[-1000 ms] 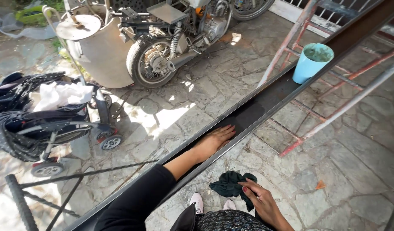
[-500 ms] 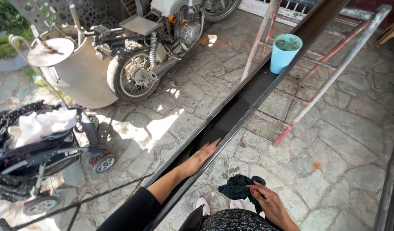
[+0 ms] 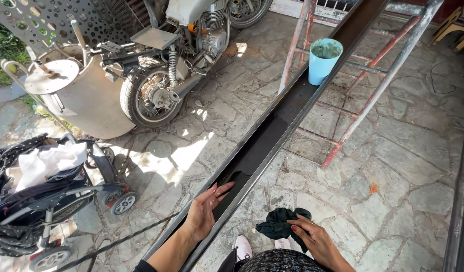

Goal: Wiping the interior surface of a long metal U-beam using a cloth and cleaning solution.

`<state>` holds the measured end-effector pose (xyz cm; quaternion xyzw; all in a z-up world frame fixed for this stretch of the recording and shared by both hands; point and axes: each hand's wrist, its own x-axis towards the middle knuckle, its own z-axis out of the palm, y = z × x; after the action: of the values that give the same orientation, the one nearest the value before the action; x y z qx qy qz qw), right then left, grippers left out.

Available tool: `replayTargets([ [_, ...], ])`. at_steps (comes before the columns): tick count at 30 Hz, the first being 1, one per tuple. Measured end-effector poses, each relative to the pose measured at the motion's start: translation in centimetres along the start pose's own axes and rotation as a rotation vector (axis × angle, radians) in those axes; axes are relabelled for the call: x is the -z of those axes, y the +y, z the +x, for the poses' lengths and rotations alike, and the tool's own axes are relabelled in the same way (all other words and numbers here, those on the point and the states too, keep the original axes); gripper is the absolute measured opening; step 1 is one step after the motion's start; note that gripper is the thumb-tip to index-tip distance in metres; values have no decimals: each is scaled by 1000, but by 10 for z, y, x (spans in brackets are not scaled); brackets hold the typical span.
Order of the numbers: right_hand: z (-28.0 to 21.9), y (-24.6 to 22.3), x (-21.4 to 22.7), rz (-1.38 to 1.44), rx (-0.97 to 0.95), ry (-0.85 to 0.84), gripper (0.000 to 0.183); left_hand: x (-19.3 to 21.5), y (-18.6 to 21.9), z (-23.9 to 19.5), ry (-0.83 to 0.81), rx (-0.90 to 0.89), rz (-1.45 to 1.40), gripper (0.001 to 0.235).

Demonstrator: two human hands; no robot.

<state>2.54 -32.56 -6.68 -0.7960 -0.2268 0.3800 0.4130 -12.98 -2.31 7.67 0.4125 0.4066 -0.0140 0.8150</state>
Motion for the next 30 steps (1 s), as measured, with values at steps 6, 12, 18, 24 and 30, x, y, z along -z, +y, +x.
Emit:
replayTargets([
  [6,-3,-4,-2,-142,56,5,39,-28,8,49,-131,-113,25,61],
  [12,-5,-3,-4,-330,166,-6,37,-20,10,13,-106,-83,52,67],
  [18,-13,18,4,-340,69,19,40,-19,16,9,43,61,72,80],
  [24,-4,33,-7,-494,223,99,31,-65,36,68,-74,-83,23,70],
  [30,30,101,-3,-282,11,225,27,-37,34,26,66,63,-42,75],
])
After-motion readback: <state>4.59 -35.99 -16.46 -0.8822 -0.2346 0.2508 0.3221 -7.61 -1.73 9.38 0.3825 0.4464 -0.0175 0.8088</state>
